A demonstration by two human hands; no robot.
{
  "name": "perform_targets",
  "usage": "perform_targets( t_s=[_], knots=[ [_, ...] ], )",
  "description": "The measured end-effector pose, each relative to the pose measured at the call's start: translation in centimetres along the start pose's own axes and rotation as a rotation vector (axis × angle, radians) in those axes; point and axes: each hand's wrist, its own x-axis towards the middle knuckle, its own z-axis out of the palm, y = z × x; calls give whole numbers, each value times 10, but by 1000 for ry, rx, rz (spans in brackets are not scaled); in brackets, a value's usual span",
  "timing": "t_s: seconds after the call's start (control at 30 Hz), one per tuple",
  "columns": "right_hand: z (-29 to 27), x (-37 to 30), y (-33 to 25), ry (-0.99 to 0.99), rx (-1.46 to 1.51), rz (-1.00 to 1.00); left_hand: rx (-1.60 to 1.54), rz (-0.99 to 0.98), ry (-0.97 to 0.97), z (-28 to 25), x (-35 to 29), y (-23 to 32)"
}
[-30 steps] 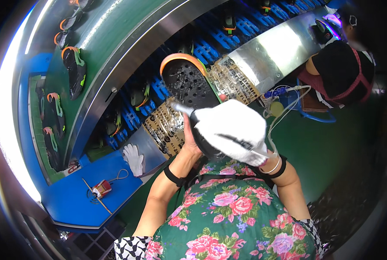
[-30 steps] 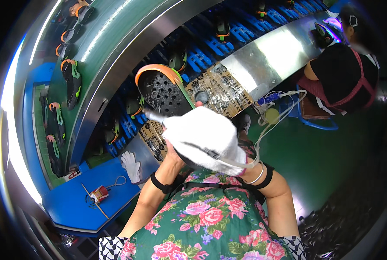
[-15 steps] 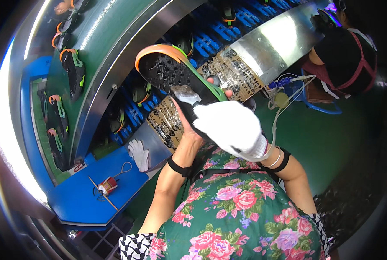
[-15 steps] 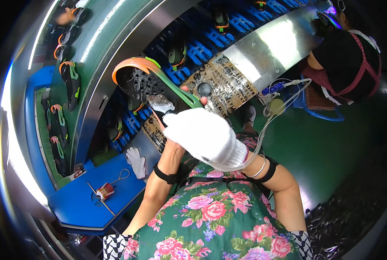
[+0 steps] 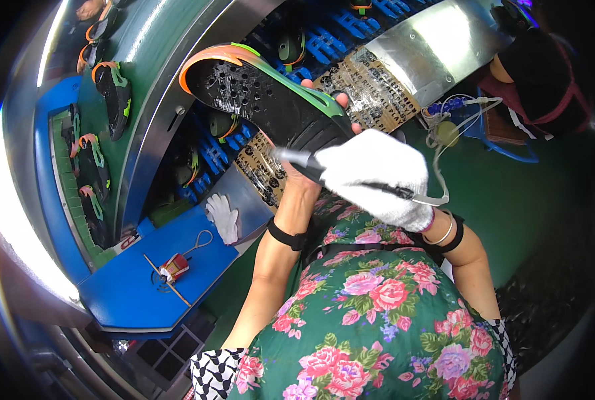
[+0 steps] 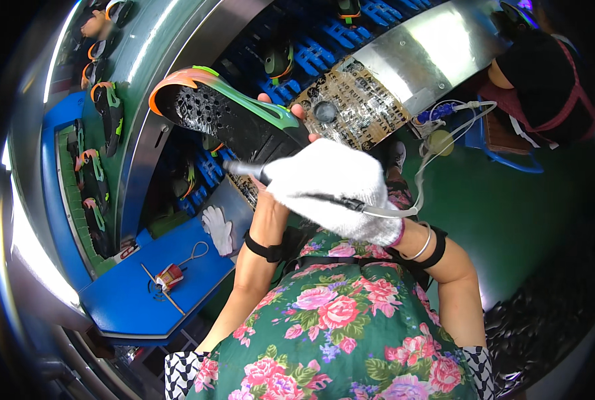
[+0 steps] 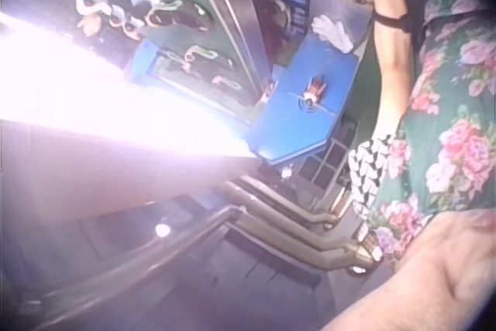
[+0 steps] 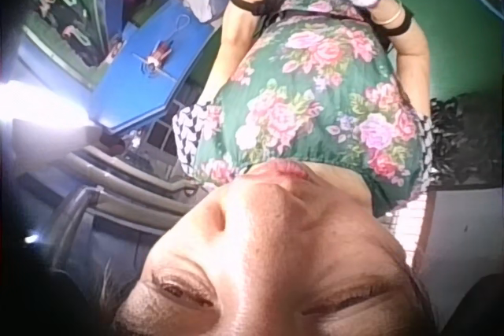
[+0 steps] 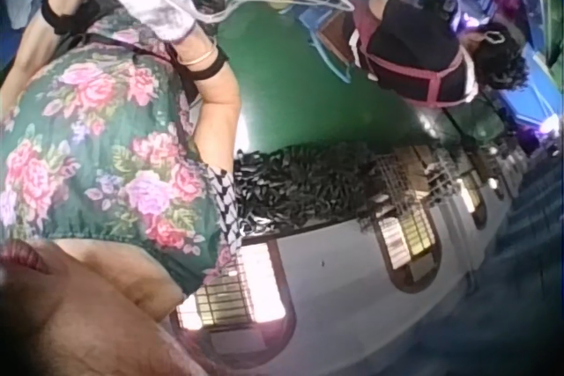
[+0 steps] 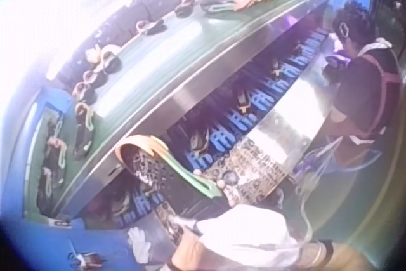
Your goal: The recorder uses a brush to apply a liquid adhesive or primer to the soles and edges of various shoe components on a production line.
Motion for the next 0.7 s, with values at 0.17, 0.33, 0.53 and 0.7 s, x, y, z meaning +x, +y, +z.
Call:
perform_targets(
  t_s=[0.17,0.33,0.53,0.7],
  knots=[
    [14,-8,-5,-4,-107,-108,-9,-34,-134,8,9,0],
    [-5,-1,-2,67,23,-7,-53,62,-72,14,7,-2],
    [2,-12,-4,-15,8,-97,38,124,-14,9,8,2],
    [-12,-7,8,42,66,24,206,46,42,10,9,12]
  ],
)
